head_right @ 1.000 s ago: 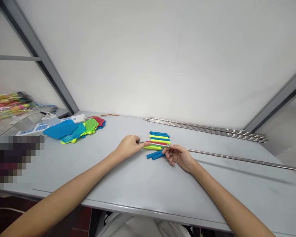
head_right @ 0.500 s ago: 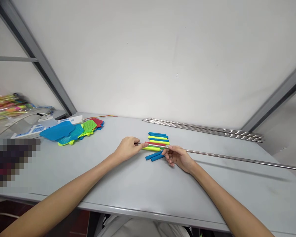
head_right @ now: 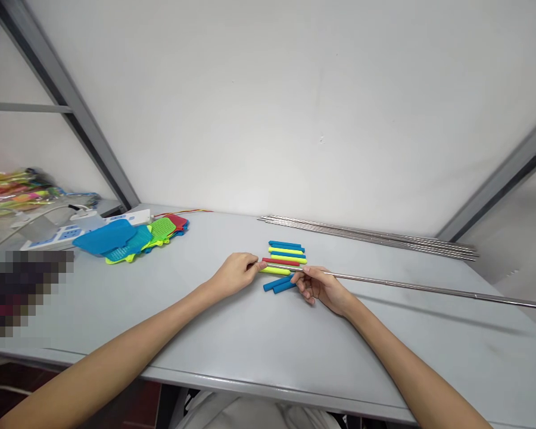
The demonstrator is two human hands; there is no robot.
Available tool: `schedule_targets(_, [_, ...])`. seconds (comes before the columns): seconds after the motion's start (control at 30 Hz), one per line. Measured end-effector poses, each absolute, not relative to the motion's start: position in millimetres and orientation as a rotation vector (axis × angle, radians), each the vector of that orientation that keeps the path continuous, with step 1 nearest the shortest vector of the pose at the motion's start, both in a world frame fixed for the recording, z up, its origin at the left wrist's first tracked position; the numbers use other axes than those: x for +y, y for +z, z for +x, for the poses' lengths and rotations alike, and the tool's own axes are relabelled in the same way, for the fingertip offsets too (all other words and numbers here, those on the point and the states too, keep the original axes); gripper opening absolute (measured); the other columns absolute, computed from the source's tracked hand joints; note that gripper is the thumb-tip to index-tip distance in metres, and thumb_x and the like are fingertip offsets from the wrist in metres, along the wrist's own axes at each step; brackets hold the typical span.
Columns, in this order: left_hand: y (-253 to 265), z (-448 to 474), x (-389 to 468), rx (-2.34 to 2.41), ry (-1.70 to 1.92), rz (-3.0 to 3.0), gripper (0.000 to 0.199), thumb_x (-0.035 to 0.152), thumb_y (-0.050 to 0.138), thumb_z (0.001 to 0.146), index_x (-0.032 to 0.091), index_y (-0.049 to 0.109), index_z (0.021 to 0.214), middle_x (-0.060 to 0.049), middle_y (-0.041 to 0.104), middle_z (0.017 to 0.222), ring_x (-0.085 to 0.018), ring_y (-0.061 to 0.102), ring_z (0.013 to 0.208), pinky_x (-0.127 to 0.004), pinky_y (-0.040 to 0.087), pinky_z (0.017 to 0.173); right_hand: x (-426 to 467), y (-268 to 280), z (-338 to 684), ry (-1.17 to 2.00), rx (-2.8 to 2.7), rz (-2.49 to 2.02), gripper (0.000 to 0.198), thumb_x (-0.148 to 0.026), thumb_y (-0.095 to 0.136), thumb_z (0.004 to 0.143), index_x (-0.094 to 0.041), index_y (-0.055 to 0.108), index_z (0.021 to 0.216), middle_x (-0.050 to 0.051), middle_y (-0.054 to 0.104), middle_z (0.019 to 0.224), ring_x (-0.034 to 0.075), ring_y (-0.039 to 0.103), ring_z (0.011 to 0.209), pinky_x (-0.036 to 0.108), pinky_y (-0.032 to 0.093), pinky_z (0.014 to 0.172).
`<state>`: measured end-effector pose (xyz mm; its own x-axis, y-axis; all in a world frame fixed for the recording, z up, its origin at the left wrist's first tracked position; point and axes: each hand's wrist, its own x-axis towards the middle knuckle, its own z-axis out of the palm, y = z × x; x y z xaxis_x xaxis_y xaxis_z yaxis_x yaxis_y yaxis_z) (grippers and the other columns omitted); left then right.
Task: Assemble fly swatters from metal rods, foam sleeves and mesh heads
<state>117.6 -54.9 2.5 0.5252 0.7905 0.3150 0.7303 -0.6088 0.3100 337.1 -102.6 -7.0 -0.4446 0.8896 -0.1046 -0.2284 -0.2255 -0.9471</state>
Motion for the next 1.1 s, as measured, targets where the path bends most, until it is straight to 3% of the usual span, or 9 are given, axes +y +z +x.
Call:
schedule_targets(0.27, [0.7, 121.1, -57.1, 1.255, 0.669, 2.569, 0.038, 0.035, 0.029, 0.083, 0.017, 0.050, 0.057, -0.001, 0.050, 0.056, -0.012, 0.043, 0.052, -0.023, 0.028, 0.054, -102.1, -7.5, 337.4, 1.779, -1.197, -0.894, 0.029, -0.035, 0.043, 0.077, -0.011, 0.060, 0.074, 0.002, 0.044, 0.057, 0.009, 0.039, 0.047, 0.020, 0.031, 0.038])
schedule_targets(0.83, [2.8, 123.5, -61.6, 1.249, 0.630, 2.482, 0.041, 0.042, 0.027, 0.082, 0.017, 0.049, 0.058, 0.000, 0.048, 0.055, -0.011, 0.042, 0.051, -0.023, 0.026, 0.049, -100.3, -9.1, 337.7, 1.772, -1.164, -0.894, 0.034, -0.035, 0.039, 0.075, -0.010, 0.061, 0.069, 0.004, 0.045, 0.052, 0.011, 0.040, 0.045, 0.023, 0.030, 0.038])
schedule_targets(1.1, [3.0, 123.6, -56.8, 1.230, 0.774, 2.568, 0.041, 0.046, 0.026, 0.082, 0.017, 0.048, 0.064, -0.001, 0.046, 0.064, -0.013, 0.044, 0.062, -0.024, 0.032, 0.059, -97.8, -6.0, 341.4, 1.490, -1.320, -0.910, 0.032, -0.026, 0.037, 0.074, -0.010, 0.063, 0.063, 0.004, 0.045, 0.047, 0.011, 0.039, 0.044, 0.025, 0.029, 0.043])
